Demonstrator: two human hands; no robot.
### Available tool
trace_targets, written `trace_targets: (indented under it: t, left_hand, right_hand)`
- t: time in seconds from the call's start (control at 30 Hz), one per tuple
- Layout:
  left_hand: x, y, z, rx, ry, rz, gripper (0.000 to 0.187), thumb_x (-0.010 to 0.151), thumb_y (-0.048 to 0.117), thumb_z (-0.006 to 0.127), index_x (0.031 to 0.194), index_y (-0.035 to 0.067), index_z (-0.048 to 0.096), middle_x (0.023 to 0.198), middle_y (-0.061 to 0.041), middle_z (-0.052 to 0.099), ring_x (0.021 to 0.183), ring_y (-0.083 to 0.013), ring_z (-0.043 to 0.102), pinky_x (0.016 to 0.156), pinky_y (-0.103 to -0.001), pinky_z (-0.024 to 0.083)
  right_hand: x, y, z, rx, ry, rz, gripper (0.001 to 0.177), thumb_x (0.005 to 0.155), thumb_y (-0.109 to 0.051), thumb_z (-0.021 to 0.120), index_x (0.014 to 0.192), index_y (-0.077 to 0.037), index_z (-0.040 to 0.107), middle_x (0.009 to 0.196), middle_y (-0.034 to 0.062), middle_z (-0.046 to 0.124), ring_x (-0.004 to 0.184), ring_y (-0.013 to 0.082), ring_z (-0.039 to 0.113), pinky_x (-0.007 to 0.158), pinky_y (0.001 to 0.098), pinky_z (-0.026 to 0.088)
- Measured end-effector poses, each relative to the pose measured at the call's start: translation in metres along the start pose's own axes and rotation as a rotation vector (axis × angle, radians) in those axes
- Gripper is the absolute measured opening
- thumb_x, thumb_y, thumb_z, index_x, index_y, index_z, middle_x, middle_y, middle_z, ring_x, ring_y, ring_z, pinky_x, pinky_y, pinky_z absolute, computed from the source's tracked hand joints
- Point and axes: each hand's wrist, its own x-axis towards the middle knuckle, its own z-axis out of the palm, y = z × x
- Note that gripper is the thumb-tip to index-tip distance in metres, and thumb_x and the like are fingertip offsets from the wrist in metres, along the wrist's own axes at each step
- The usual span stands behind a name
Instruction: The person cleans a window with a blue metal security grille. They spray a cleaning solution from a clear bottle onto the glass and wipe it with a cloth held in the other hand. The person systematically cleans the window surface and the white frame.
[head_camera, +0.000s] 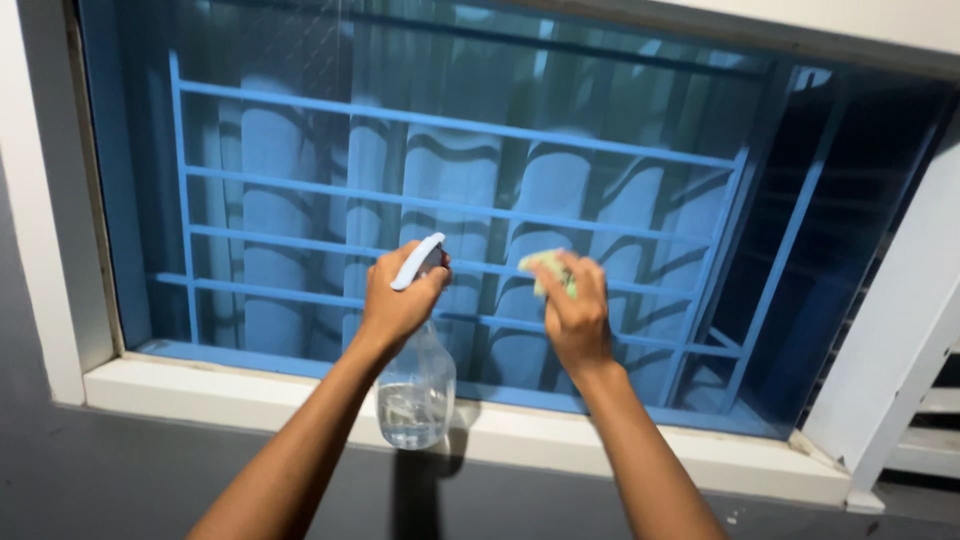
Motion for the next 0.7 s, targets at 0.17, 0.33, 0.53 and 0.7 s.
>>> trace_targets:
  t: [0.17,0.33,0.53,0.7]
  left_hand:
    - [-0.001,-0.003,0.024,-0.032,0.058,0.226,0.018,0.080,0.016,0.066,0.093,0.004,0.071,0.072,-0.009,0.071,0.066,-0.0179,0.071,0.065,-0.034,0.055]
    - [-0.021,0.001,0.042,-0.004,0.017,0.218,0.017,0.081,0.015,0.066,0.093,0.004,0.072,0.073,-0.012,0.072,0.069,-0.0229,0.072,0.067,-0.035,0.055]
    - [-0.032,0.007,0.058,-0.108,-0.017,0.212,0.018,0.085,0.013,0.063,0.098,0.003,0.069,0.072,-0.010,0.071,0.063,-0.0207,0.072,0.061,-0.034,0.058]
    - [-0.035,0.010,0.060,-0.170,-0.068,0.158,0.018,0.089,0.011,0.059,0.103,0.003,0.066,0.069,-0.007,0.068,0.052,-0.0151,0.071,0.049,-0.031,0.060]
  right_hand:
    - [0.024,-0.020,0.015,0.054,0.101,0.057,0.052,0.075,0.006,0.066,0.124,-0.010,0.071,0.131,0.0205,0.058,0.121,0.0441,0.053,0.105,0.0488,0.047]
    - [-0.007,-0.011,-0.014,-0.088,-0.041,-0.041,0.041,0.081,-0.011,0.078,0.121,-0.013,0.073,0.123,0.0181,0.060,0.113,0.0395,0.054,0.096,0.0514,0.045]
    - [0.002,-0.006,0.005,-0.112,0.053,0.106,0.036,0.092,-0.008,0.075,0.127,-0.008,0.070,0.126,0.0198,0.058,0.116,0.0401,0.053,0.101,0.0493,0.044]
    - [-0.035,-0.016,-0.009,-0.063,-0.040,-0.046,0.040,0.086,-0.002,0.071,0.125,-0.009,0.072,0.128,0.0180,0.060,0.116,0.0401,0.055,0.101,0.0489,0.045]
